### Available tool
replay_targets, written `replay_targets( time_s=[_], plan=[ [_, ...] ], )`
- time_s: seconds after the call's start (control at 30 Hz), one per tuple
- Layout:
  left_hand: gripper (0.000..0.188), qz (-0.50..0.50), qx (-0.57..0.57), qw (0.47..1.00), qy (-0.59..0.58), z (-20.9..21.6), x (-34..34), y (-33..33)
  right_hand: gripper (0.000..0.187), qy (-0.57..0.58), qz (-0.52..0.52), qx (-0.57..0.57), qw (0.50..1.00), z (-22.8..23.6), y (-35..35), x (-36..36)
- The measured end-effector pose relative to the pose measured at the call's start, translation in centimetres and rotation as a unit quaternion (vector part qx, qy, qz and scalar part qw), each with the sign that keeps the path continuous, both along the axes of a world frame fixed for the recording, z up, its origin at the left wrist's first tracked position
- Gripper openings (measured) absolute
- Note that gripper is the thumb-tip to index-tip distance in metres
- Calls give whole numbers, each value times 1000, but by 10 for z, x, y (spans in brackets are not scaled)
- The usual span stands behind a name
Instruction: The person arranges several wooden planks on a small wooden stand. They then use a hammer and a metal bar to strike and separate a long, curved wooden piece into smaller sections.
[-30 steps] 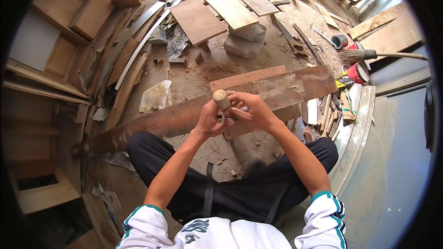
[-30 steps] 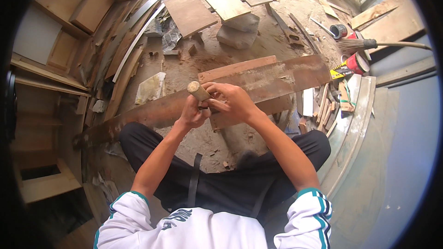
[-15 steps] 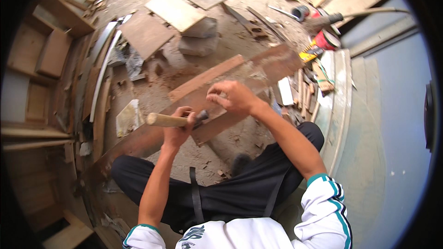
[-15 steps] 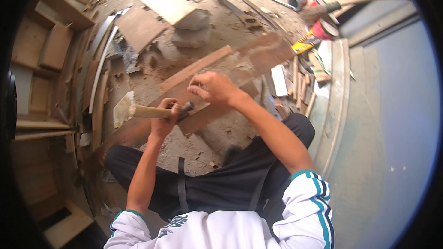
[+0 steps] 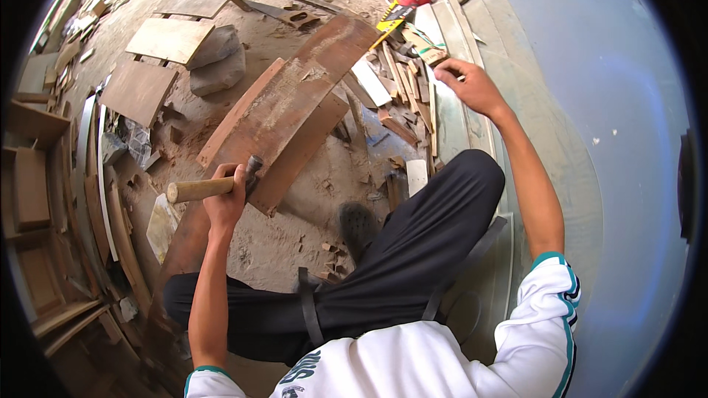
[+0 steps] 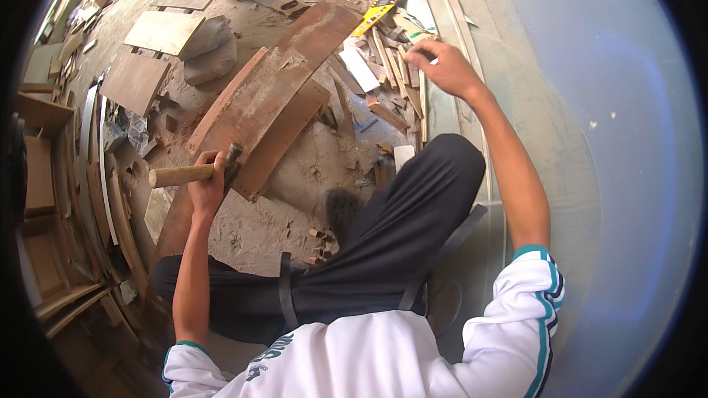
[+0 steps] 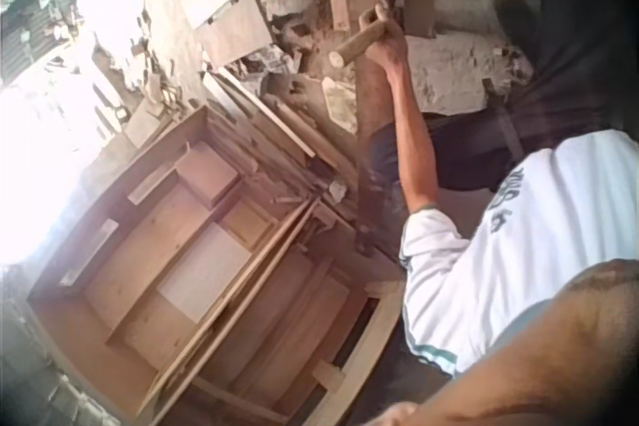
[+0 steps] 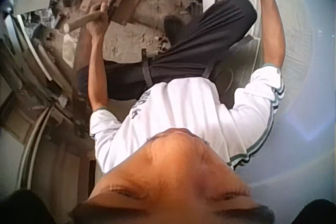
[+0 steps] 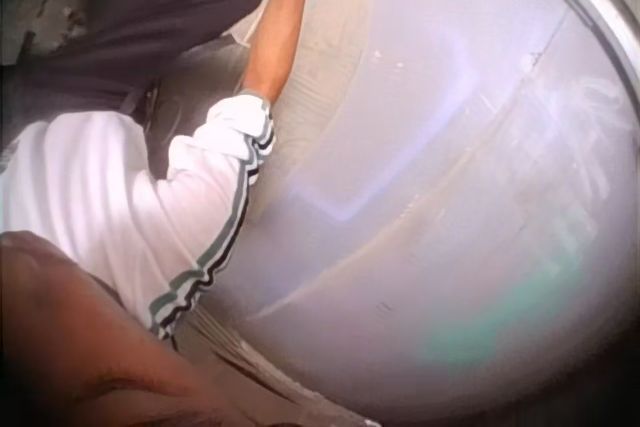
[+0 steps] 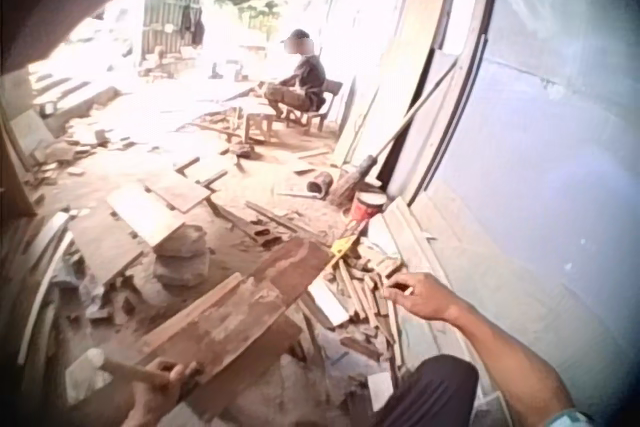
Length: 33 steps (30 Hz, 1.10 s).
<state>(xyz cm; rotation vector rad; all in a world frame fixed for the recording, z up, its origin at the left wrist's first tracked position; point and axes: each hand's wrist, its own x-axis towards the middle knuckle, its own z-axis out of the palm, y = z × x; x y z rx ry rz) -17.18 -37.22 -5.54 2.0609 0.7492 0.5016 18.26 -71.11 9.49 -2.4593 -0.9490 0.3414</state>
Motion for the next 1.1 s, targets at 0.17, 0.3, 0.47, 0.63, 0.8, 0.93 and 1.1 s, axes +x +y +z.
replay_targets(
  time_s=[0.17,0.3,0.47,0.63,0.8,0.93,1.1],
  plan=[
    [30,-25,-28,998,46,4,-6,6,37,72,86,-222,969,-1,7,-64],
    [29,-31,-46,998,37,9,-6,2,39,26,98,-372,923,-19,7,-80],
    [27,32,19,999,29,0,-3,-5,29,-18,5,-387,922,-59,-18,-54],
    [24,16,34,999,32,-5,1,-2,28,-9,-126,-428,895,-95,-71,-20],
    [22,13,41,999,18,-11,-1,2,32,24,-191,-355,915,-141,-95,-18],
    [21,31,31,998,40,-15,-2,7,30,47,-177,-330,926,-183,-98,-34],
    [19,16,13,1000,23,-15,6,-1,31,94,-153,-322,930,-269,-139,-60]
  ],
)
